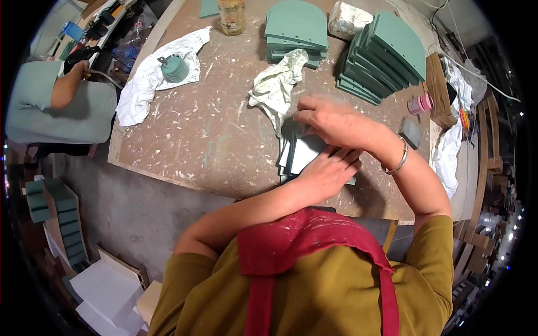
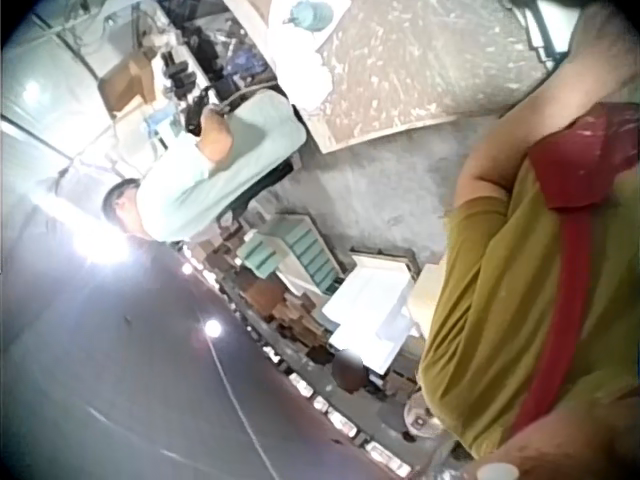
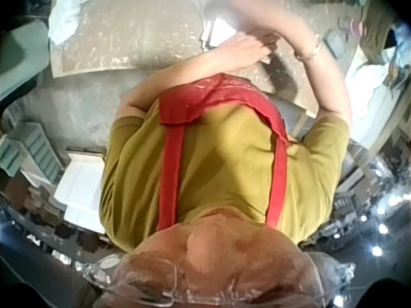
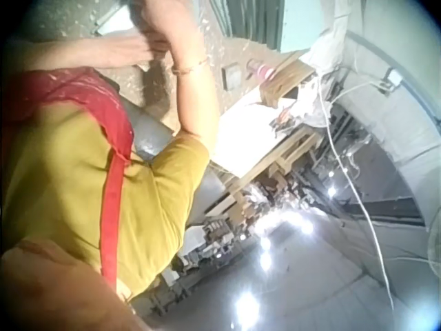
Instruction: The person uses a cloth to wipe down and clean several green wooden panels, picking them up from a stack, wiping the surfaces, and placing them into a new stack.
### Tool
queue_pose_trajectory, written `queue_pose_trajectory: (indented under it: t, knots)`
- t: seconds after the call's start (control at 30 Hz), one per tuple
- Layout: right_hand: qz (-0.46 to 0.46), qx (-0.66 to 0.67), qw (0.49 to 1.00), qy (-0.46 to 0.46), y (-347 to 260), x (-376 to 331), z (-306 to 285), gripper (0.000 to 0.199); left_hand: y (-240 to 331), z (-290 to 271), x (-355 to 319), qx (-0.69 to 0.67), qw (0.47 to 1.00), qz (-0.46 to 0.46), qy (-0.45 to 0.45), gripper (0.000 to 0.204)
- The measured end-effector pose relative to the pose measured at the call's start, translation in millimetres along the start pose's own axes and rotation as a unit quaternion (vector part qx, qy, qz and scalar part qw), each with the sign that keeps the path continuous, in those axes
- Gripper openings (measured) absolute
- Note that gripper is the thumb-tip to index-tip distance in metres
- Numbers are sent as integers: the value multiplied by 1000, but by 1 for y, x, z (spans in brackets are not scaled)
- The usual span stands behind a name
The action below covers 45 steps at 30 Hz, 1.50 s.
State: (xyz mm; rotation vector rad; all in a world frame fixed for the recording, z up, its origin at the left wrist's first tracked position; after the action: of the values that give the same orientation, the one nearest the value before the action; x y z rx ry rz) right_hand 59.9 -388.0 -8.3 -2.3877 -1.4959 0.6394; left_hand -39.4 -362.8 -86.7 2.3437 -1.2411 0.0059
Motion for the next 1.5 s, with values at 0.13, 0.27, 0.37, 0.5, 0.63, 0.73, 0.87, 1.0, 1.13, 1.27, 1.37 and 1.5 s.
queue_pose_trajectory:
  t: [0.13,0.27,0.37,0.5,0.63,0.73,0.87,1.0,1.13,1.27,1.37,1.5]
  knots:
    - [-95,42,994,-37,-37,3,10,32,-2,27,-2,-12,998,-60,-27,44]
    - [-55,17,995,77,-4,-6,12,19,0,12,-1,-71,994,-31,-81,45]
    - [42,10,993,112,25,-8,-4,25,3,-1,-1,-7,999,-25,-27,47]
    - [194,420,881,105,46,-26,6,28,4,-4,0,-11,999,-32,-27,46]
    - [114,742,639,166,50,-43,23,29,4,-6,2,-13,999,-27,-39,47]
    - [94,804,564,165,45,-50,29,31,4,-7,2,-41,999,-31,-13,40]
    - [91,811,545,194,52,-59,35,32,-11,-27,-3,-195,977,-70,44,28]
    - [84,803,547,221,55,-75,36,32,-56,-72,-31,-424,849,-256,184,18]
    - [82,788,582,183,45,-73,31,30,-77,-105,-19,-348,870,-245,250,25]
    - [99,776,601,165,41,-71,32,28,-74,-110,-7,-276,912,-219,209,20]
    - [112,769,609,159,45,-72,37,28,-73,-107,-6,-205,935,-184,224,21]
    - [110,776,601,154,45,-71,44,28,-75,-99,-7,-220,931,-199,214,24]
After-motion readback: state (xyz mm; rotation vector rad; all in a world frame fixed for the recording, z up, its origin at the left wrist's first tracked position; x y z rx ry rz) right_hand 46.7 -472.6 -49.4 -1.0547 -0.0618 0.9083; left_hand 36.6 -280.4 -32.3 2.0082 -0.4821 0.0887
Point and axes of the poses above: each hand's wrist, its own x-axis towards the middle knuckle, its own z-axis out of the palm, y = z × x, the point moved 4 cm from there along x, towards the middle knuckle, and after that the axes turned 9 degrees about -y, right-handed, at the moved point
